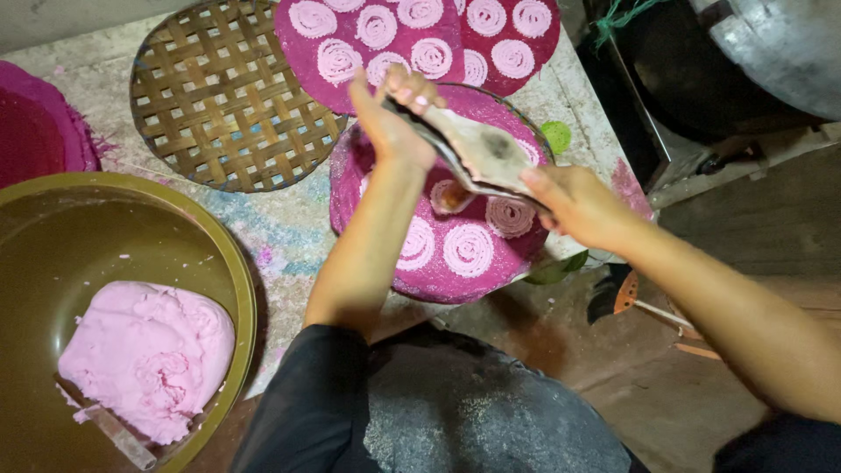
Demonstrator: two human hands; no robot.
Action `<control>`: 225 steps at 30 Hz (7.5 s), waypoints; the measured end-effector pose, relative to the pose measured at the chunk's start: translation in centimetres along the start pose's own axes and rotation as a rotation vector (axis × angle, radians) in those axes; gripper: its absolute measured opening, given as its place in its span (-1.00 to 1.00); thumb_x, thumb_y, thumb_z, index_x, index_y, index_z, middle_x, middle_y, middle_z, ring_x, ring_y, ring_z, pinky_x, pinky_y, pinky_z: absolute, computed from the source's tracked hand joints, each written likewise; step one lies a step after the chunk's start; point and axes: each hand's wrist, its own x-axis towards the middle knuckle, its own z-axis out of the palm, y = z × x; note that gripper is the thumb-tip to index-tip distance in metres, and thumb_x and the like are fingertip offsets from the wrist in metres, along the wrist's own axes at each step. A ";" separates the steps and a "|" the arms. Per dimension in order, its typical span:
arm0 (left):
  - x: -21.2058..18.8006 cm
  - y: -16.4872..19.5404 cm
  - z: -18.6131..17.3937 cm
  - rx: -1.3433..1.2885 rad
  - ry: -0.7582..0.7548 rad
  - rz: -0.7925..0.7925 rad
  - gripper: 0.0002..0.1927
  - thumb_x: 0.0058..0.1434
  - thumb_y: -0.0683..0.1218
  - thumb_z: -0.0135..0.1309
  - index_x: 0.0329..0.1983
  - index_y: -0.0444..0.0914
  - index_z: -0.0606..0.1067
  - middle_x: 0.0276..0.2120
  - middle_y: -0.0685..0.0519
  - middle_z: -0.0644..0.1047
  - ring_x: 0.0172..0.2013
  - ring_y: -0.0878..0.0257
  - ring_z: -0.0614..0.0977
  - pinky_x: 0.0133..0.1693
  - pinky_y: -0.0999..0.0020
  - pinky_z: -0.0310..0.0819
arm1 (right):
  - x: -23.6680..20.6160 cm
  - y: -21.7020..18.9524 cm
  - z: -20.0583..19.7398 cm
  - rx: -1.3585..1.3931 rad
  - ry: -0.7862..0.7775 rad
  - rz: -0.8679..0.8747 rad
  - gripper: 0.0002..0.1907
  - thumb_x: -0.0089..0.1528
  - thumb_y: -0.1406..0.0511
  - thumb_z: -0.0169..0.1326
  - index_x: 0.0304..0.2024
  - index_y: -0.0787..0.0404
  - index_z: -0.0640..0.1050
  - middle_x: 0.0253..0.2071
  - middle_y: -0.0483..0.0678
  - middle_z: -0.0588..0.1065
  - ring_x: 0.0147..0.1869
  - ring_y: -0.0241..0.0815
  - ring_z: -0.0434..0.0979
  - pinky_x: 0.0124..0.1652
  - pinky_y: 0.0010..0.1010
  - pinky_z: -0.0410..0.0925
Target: The person scoops pink paste from a large bowl into a handheld extruder tool, then squeezes the tool to pipe spiral rosettes of paste onto round pink boards on the worktable, filling the boards one rosette at a time and setting filled boards aside.
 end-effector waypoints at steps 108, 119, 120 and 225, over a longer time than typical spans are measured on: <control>-44.3 46.3 -23.4 0.653 -0.101 -0.348 -0.63 0.17 -0.10 0.00 -0.02 -0.39 0.51 -0.17 -0.13 0.60 -0.23 0.09 0.66 -0.18 0.17 0.60 | -1.7 -36.3 26.5 -0.855 0.427 -1.880 -0.64 0.24 0.25 0.28 0.09 0.03 0.59 -0.09 -0.11 0.49 -0.01 -0.14 0.49 -0.05 -0.25 0.35; -44.7 50.0 -20.3 1.421 0.331 1.033 -0.58 0.24 -0.31 0.23 0.14 -0.35 0.39 -0.08 0.07 0.55 -0.08 0.35 0.57 -0.02 0.42 0.51 | -2.7 -38.8 53.9 -0.706 -0.549 -0.898 -0.66 0.18 0.13 0.17 -0.04 0.10 0.59 -0.18 0.09 0.59 -0.12 0.13 0.61 -0.15 -0.08 0.45; -44.6 49.9 -20.5 1.426 0.352 1.042 -0.58 0.26 -0.30 0.22 0.16 -0.36 0.40 -0.09 0.07 0.55 -0.09 0.36 0.57 -0.02 0.43 0.51 | -2.1 -39.2 55.6 -0.814 -0.566 -0.885 -0.77 0.20 0.20 0.14 -0.14 0.14 0.62 -0.21 0.10 0.59 -0.14 0.12 0.63 -0.14 -0.10 0.46; -38.5 54.1 -18.1 2.281 0.636 1.133 -0.36 0.09 -0.02 0.37 0.18 -0.37 0.43 0.28 -0.49 0.30 0.01 -0.08 0.52 -0.08 0.03 0.52 | -4.8 -39.3 46.1 0.014 -0.257 -0.961 -0.50 0.34 0.38 0.01 0.36 0.17 0.40 0.02 0.31 0.56 0.07 0.14 0.59 0.03 -0.23 0.43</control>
